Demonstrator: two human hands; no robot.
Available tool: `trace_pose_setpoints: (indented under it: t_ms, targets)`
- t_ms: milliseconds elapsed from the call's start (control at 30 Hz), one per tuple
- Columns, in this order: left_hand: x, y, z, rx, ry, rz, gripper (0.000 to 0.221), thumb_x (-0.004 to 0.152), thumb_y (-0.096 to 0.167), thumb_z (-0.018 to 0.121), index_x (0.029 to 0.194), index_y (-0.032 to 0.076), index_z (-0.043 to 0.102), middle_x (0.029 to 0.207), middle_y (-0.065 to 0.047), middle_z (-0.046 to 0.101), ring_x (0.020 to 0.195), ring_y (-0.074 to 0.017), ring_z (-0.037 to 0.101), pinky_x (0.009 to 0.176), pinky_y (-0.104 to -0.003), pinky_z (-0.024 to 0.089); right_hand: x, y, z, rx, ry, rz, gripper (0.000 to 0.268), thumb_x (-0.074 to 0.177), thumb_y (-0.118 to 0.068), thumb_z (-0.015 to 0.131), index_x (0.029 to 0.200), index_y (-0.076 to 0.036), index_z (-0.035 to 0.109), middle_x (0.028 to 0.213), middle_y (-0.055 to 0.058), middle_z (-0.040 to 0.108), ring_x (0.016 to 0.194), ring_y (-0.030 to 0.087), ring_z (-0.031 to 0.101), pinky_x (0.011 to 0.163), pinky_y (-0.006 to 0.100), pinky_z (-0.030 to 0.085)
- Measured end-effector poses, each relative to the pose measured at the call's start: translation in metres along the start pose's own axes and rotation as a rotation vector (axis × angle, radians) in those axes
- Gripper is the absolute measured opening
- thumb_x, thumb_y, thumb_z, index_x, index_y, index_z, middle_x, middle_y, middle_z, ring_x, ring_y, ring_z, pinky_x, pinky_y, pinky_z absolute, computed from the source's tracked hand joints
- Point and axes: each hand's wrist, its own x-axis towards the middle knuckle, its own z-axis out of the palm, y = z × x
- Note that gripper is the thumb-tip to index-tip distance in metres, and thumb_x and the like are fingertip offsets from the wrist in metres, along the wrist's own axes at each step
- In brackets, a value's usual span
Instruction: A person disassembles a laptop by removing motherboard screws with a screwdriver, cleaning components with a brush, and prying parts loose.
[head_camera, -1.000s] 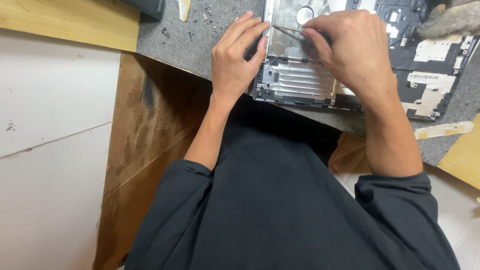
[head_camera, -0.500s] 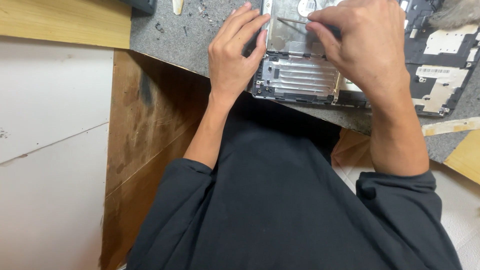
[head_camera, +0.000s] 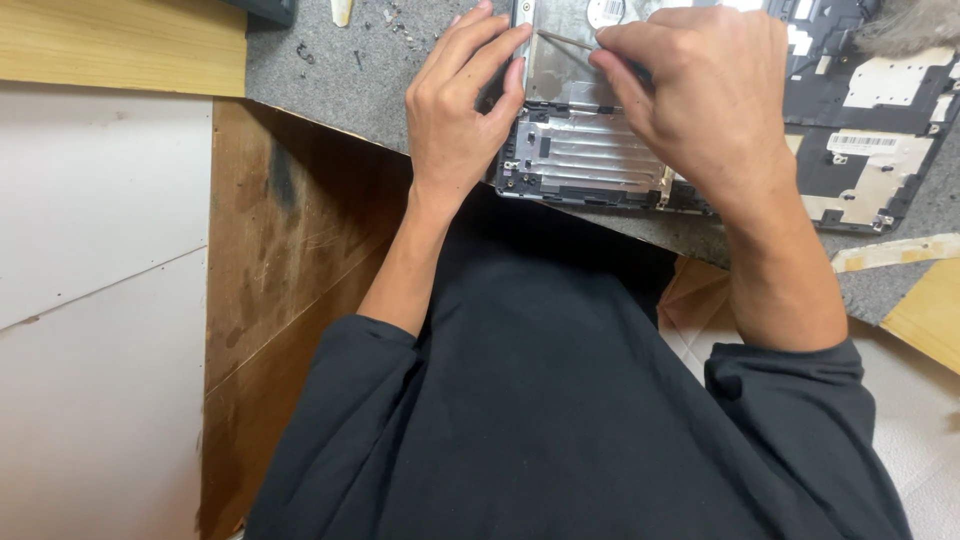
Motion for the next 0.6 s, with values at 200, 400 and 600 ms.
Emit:
trace_pose_setpoints:
  t_ms: [200,400,600]
  targets:
    - [-0.001,0.000,0.001,-0.007,0.006,0.001,0.022,0.098,0.001,0.072,0.119,0.009,0.074,0.118,-0.006,0.071,0.122,-0.0286,0.067,0.110,-0.044,0.056,0.004,-0.006,0.005,-0.052,-0.011,0.007,0.017,0.119,-0.037,0.078,0.107,-0.026,0.081,0.078,-0.009,0.067,0.066,0.020,0.064,0.048,0.037,0.035]
    - [-0.001,-0.002,0.000,-0.019,0.013,0.006,0.021,0.098,0.001,0.072,0.118,0.009,0.074,0.118,-0.006,0.071,0.122,-0.0277,0.067,0.111,-0.044,0.055,0.002,-0.004,-0.002,-0.025,-0.003,0.006,0.016,0.121,-0.035,0.080,0.110,-0.024,0.084,0.081,-0.008,0.070,0.069,0.018,0.067,0.051,0.035,0.038]
    - [0.001,0.001,-0.001,-0.015,0.003,0.000,0.022,0.098,0.000,0.072,0.118,0.008,0.074,0.117,-0.007,0.071,0.121,-0.0288,0.067,0.110,-0.045,0.056,0.002,-0.002,0.000,-0.009,0.004,-0.013,0.015,0.121,-0.033,0.080,0.111,-0.022,0.084,0.084,-0.007,0.073,0.071,0.019,0.068,0.053,0.036,0.038]
